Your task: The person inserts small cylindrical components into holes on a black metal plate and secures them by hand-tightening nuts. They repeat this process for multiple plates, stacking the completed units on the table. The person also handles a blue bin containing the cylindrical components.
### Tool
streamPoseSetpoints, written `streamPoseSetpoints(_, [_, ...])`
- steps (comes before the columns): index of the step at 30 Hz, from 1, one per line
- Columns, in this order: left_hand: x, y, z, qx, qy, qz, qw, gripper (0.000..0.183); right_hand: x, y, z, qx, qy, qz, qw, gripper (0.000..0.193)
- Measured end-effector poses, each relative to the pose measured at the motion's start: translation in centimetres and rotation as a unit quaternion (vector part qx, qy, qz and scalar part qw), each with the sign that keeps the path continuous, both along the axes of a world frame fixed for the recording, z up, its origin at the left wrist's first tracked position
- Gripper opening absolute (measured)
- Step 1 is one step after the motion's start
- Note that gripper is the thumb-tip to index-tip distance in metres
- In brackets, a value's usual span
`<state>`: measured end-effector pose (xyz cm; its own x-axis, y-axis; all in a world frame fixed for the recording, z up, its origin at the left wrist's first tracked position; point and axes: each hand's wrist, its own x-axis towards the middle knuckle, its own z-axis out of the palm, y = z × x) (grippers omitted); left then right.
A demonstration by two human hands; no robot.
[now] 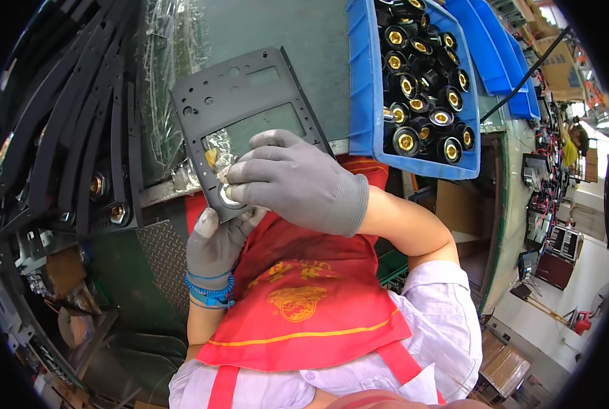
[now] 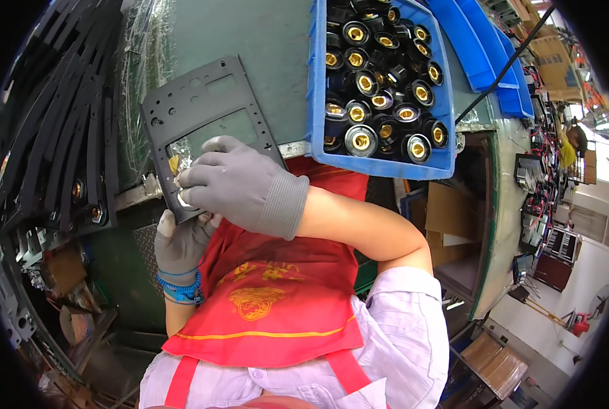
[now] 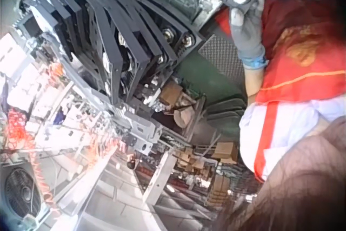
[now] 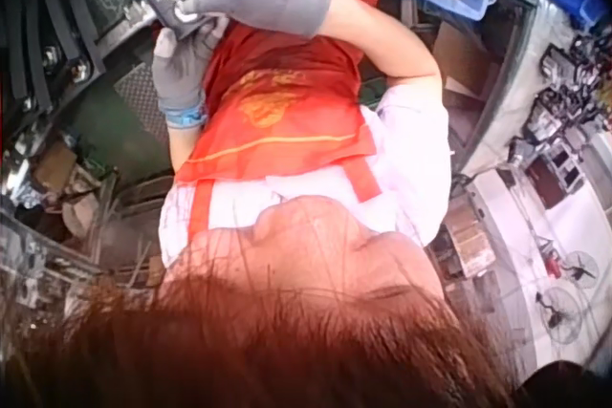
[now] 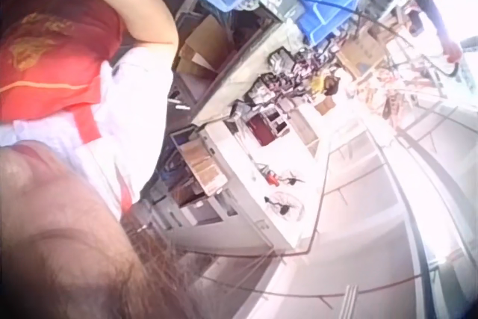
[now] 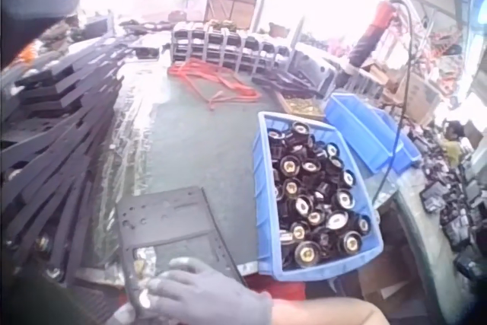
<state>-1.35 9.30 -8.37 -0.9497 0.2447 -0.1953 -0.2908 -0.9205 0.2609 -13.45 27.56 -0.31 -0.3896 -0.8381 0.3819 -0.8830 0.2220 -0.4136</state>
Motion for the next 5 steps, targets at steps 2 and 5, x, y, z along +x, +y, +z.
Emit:
streamPoseSetpoints(2, [0.1, -0.5, 0.0, -0.031, 0.008, -0.017, 0.999, 0.064, 0.1, -0.2, 1.1, 0.068, -0.040, -0.005, 0.997, 0.021])
streamPoseSetpoints(5, [0.0, 0.1, 1.0, -0.103, -0.015, 0.001, 0.995, 0.069, -0.2, -0.9, 3.1, 0.187, -0.108, -0.012, 0.976, 0.029])
